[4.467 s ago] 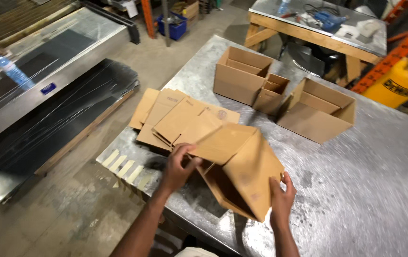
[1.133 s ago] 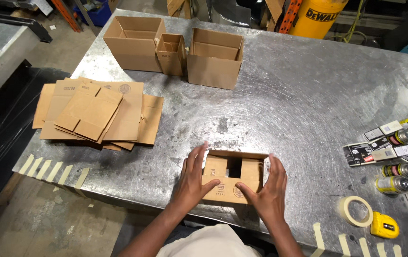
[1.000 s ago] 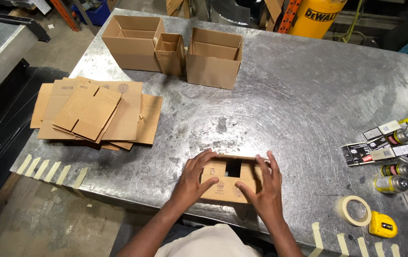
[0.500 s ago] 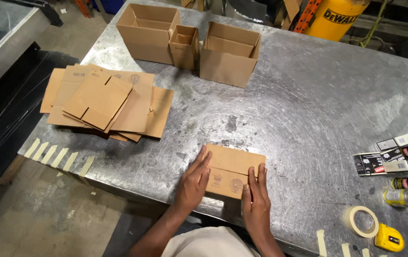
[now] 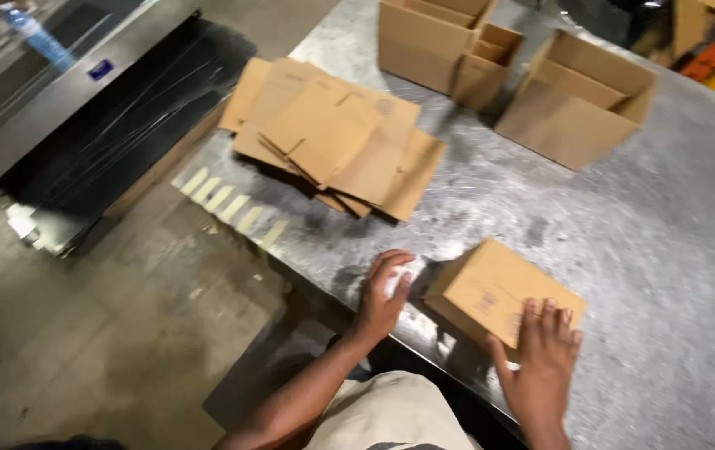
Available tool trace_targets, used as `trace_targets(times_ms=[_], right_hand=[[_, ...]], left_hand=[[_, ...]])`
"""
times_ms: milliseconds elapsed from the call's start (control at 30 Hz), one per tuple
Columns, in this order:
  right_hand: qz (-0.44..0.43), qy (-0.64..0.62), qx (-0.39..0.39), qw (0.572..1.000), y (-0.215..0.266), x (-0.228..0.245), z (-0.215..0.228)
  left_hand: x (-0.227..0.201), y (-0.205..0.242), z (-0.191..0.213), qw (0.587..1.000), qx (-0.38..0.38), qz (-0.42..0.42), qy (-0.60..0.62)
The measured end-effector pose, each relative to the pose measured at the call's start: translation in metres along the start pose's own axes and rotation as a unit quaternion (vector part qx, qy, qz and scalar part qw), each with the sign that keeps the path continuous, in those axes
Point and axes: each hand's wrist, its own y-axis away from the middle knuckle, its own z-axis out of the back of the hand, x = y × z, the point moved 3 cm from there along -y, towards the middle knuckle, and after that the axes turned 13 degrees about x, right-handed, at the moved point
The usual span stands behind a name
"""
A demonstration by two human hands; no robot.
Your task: The person assembles multiple small cardboard boxes by hand, applies tape to secure the bottoms, places a single spray can or small boxed item into each, and stacks the completed boxes on a metal workbench.
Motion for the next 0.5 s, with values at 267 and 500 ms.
trace_targets(times_ms=[267,500], right_hand=[[0.023,-0.096,0.012,0.995,-0.008,0.005,0.008],[-0.041,-0.060,0.019,0.997,-0.016,0.032,0.012]], left_hand=[[0.261,0.188,0.177,0.848,-0.398,0.351,0.004],[0.313,0.195,0.216,0.843,-0.323,0.383,0.196]])
